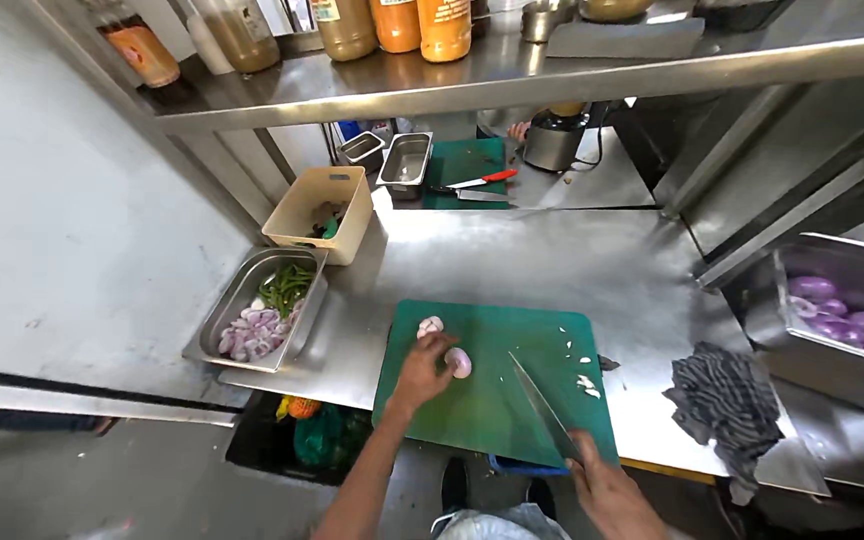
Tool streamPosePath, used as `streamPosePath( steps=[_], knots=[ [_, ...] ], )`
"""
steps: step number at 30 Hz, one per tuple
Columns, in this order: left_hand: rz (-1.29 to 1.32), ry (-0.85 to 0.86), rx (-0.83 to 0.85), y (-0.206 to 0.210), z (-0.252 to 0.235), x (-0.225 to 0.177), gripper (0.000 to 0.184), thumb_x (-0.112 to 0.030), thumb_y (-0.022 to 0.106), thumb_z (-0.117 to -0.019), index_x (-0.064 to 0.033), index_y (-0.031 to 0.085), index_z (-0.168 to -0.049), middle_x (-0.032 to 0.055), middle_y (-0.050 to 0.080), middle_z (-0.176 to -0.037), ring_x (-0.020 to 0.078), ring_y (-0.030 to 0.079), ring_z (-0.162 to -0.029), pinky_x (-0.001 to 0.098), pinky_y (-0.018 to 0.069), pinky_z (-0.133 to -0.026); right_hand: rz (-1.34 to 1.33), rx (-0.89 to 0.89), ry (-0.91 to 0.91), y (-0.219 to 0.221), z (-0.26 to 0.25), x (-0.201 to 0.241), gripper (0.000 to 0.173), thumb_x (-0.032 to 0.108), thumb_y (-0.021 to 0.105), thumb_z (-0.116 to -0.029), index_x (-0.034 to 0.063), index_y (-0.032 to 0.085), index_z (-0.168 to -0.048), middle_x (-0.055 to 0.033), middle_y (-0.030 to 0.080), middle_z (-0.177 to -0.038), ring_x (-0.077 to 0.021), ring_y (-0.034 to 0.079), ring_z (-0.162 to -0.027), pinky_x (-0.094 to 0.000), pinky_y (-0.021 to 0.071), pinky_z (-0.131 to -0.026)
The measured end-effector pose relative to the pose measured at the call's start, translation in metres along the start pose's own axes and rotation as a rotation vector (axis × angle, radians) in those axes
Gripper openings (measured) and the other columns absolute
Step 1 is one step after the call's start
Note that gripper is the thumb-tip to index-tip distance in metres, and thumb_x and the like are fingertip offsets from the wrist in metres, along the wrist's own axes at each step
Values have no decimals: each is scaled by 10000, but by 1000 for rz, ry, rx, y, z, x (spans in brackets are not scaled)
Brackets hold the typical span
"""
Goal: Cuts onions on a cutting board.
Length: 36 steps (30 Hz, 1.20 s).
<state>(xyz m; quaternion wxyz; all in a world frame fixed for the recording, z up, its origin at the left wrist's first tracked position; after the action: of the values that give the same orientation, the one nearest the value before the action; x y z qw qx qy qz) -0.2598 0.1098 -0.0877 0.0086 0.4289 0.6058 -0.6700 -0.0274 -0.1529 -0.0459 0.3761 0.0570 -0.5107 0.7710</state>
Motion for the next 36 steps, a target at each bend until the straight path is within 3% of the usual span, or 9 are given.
streamPosePath(
  steps=[7, 11, 15, 19, 23, 27, 29, 32, 36],
  knots=[
    [266, -84, 100, 38, 12, -49, 404, -344, 788, -890, -83, 721, -1192, 94, 721, -1169, 182, 701, -1059, 365, 578, -974, 156, 123, 66, 7, -32, 9, 469, 277, 458, -1081, 119, 385, -1517, -231, 702, -1050, -437, 702, -998, -590, 556, -869],
    [299, 49, 158, 54, 13, -66, 312, -327, 756, -925, -84, 754, -1120, 78, 729, -1143, 153, 707, -1034, 334, 589, -951, 212, 117, 107, -13, -25, 13, 478, 276, 432, -1088, 150, 382, -1546, -224, 701, -1104, -419, 694, -1049, -577, 550, -903],
    [175, 237, 257, 42, 0, -72, 209, -249, 705, -970, -59, 771, -1027, 73, 737, -1128, 190, 677, -1123, 368, 530, -1044, 306, 120, 113, -39, -11, 35, 436, 261, 419, -1090, 164, 412, -1515, -218, 703, -1066, -423, 700, -1019, -574, 557, -865],
    [142, 386, 304, 39, -10, -74, 146, -183, 705, -961, -56, 767, -921, 65, 734, -1003, 184, 694, -1019, 370, 558, -982, 404, 181, 99, -58, -6, 53, 422, 240, 430, -1081, 168, 421, -1497, -224, 697, -1073, -436, 695, -1022, -578, 556, -857],
    [145, 434, 259, 40, -10, -69, 109, -155, 728, -942, -59, 767, -908, 59, 738, -990, 186, 700, -1006, 368, 567, -967, 401, 286, 111, -60, -16, 65, 464, 160, 452, -1056, 149, 378, -1514, -236, 672, -1144, -429, 675, -1088, -581, 548, -892],
    [154, 429, 240, 40, -8, -66, 107, -169, 761, -921, -67, 773, -949, 61, 741, -1025, 172, 706, -999, 358, 580, -954, 300, 307, 85, -18, -47, 54, 466, 179, 447, -1076, 119, 341, -1526, -254, 657, -1170, -443, 675, -1083, -607, 551, -891],
    [122, 453, 227, 38, -14, -69, 189, -189, 778, -912, -122, 771, -1088, 62, 713, -1146, 192, 675, -1104, 372, 560, -1004, 268, 270, 72, -5, -56, 46, 493, 214, 435, -1086, 138, 310, -1558, -246, 665, -1159, -437, 683, -1064, -602, 555, -883],
    [-14, 544, 369, 36, -23, -80, 304, -176, 718, -952, -248, 745, -1246, -20, 610, -1421, 221, 488, -1386, 420, 432, -1155, 257, 250, 66, -1, -55, 43, 475, 220, 431, -1087, 132, 324, -1542, -243, 673, -1134, -438, 688, -1051, -599, 558, -875],
    [12, 575, 540, 35, -34, -81, 188, -149, 657, -993, -141, 763, -1149, 21, 714, -1246, 200, 593, -1288, 400, 446, -1146, 246, 272, 122, -3, -12, 16, 457, 205, 454, -1073, 140, 365, -1517, -250, 678, -1130, -453, 681, -1062, -609, 550, -891]
  ],
)
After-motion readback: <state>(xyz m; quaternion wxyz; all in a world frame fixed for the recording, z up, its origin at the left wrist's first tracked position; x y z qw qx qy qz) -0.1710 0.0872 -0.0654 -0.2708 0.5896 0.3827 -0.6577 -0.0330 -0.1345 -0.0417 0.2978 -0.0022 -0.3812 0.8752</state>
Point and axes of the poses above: each hand's wrist, its own z-axis away from the middle knuckle, its own y-axis out of the palm, x = y × z, the point moved 2 cm from there along -z, towards the middle knuckle
